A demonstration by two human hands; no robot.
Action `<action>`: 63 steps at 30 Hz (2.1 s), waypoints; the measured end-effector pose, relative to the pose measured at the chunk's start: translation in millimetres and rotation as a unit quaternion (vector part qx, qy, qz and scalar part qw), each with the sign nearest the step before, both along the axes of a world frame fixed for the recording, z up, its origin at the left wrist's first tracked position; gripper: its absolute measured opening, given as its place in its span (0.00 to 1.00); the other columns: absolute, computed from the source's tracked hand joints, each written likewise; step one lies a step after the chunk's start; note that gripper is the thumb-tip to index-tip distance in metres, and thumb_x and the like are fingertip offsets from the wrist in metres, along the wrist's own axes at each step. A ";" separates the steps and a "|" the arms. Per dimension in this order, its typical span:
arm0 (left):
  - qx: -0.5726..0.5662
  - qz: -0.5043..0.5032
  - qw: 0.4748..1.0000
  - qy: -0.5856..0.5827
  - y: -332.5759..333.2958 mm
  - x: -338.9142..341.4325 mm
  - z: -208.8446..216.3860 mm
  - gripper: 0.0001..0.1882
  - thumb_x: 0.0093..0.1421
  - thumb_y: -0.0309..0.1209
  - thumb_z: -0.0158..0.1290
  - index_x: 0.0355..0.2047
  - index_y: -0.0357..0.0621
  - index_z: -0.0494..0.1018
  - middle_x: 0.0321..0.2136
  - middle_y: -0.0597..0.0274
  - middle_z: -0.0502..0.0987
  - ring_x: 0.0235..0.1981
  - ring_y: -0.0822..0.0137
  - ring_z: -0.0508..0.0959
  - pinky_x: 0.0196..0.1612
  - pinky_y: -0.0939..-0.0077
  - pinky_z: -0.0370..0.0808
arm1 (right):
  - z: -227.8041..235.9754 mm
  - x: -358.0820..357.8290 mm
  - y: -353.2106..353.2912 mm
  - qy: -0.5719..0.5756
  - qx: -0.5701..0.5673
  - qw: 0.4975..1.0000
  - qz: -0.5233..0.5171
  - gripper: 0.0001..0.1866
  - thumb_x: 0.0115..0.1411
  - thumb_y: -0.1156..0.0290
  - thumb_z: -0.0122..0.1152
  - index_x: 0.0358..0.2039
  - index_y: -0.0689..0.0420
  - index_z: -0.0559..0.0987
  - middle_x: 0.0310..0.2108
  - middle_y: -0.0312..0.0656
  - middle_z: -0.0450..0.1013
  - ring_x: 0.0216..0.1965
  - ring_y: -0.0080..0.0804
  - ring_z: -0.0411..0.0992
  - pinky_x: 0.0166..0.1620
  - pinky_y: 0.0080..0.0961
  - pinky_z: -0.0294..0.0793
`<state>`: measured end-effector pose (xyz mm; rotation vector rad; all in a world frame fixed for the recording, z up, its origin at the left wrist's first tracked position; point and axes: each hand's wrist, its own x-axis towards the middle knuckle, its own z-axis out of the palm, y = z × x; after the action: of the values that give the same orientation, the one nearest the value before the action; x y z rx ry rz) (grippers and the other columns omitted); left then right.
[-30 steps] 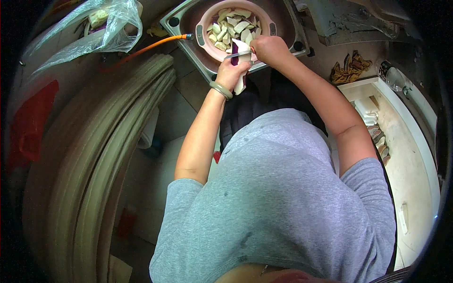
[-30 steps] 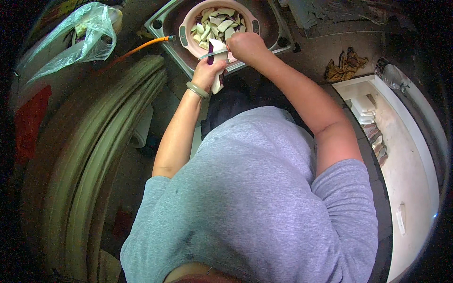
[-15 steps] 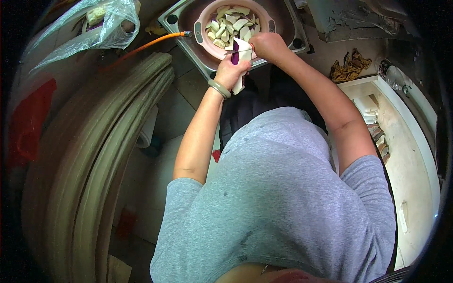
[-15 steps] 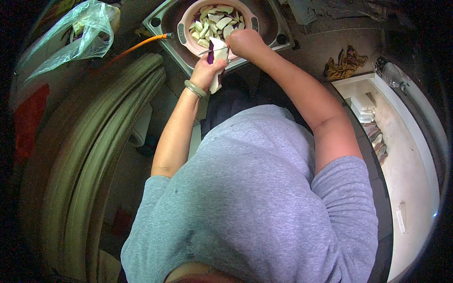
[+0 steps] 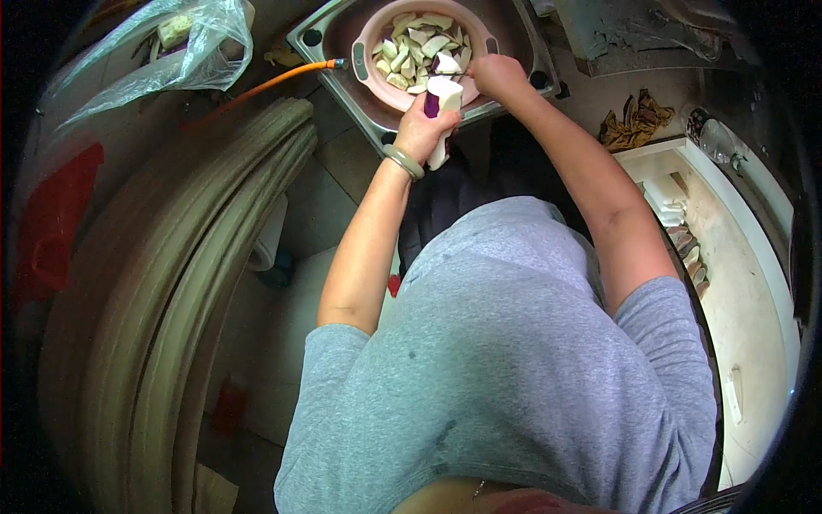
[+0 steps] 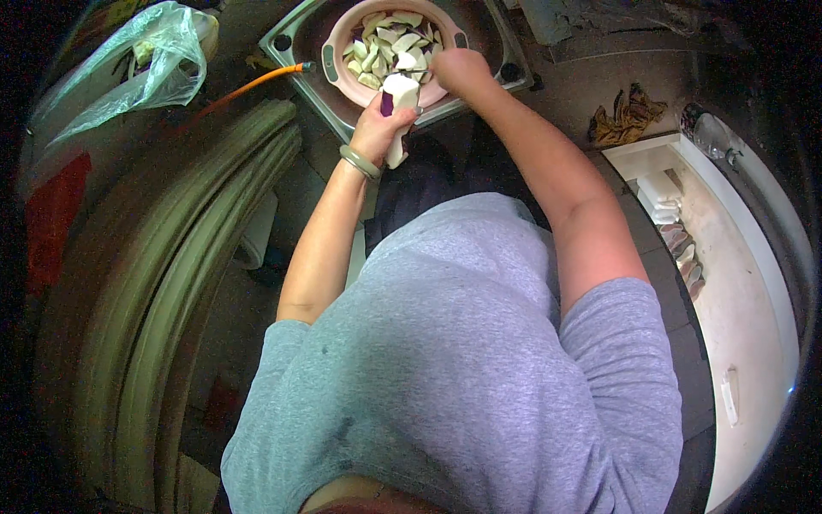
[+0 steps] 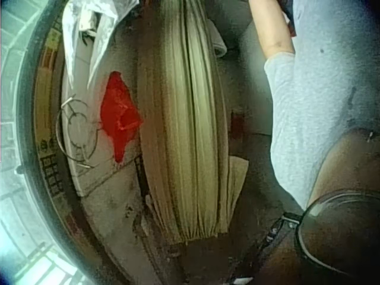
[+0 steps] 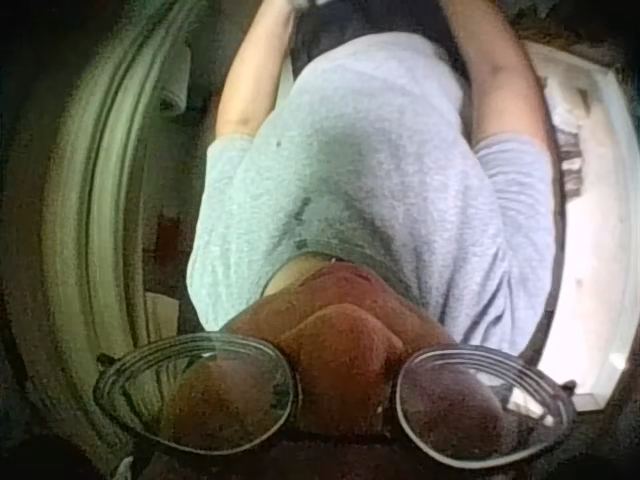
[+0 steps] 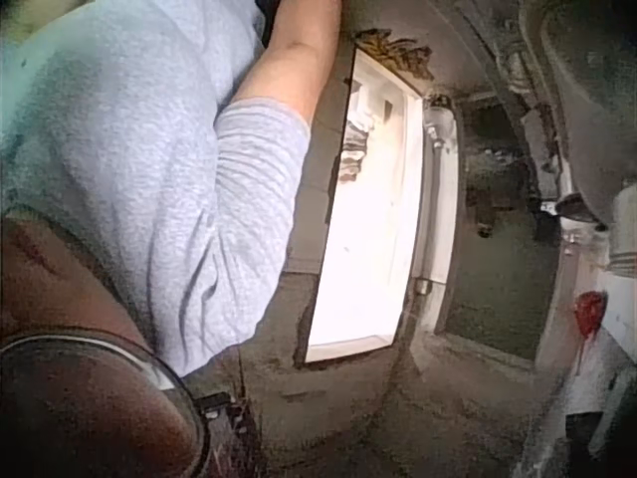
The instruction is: The recorder is peeling and cutting an eggplant over a bowl in a sink.
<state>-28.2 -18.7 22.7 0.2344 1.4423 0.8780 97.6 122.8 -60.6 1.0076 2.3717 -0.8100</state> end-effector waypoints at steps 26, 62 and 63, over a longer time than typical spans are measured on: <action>0.080 0.135 0.957 -0.245 -23.2 0.8 -9.0 0.22 0.52 0.29 0.59 0.46 0.40 0.66 0.35 0.61 0.74 0.33 0.66 0.76 0.41 0.69 0.75 | 47.1 6.4 -29.2 0.137 -0.027 0.990 -0.037 0.07 0.51 0.67 0.55 0.25 0.53 0.80 0.26 0.47 0.75 0.30 0.46 0.75 0.32 0.41 0.74; -0.043 -0.052 0.986 0.152 2.4 5.8 0.1 0.10 0.47 0.31 0.59 0.26 0.38 0.74 0.19 0.67 0.73 0.17 0.74 0.71 0.22 0.79 0.67 | 73.3 -7.6 -22.8 0.142 0.021 0.989 0.041 0.07 0.48 0.68 0.56 0.24 0.52 0.82 0.26 0.45 0.76 0.29 0.42 0.76 0.31 0.38 0.75; -0.051 -0.040 0.988 0.142 0.3 5.1 -2.0 0.11 0.47 0.31 0.60 0.27 0.38 0.74 0.19 0.66 0.73 0.17 0.74 0.71 0.22 0.79 0.67 | 72.8 -9.4 -23.7 0.134 0.020 0.990 0.040 0.07 0.48 0.68 0.56 0.24 0.52 0.82 0.26 0.45 0.76 0.29 0.42 0.76 0.31 0.38 0.75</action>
<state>-23.1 -18.5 20.7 0.3487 1.7252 0.7233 88.2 99.1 12.2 0.8570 2.6445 -0.9210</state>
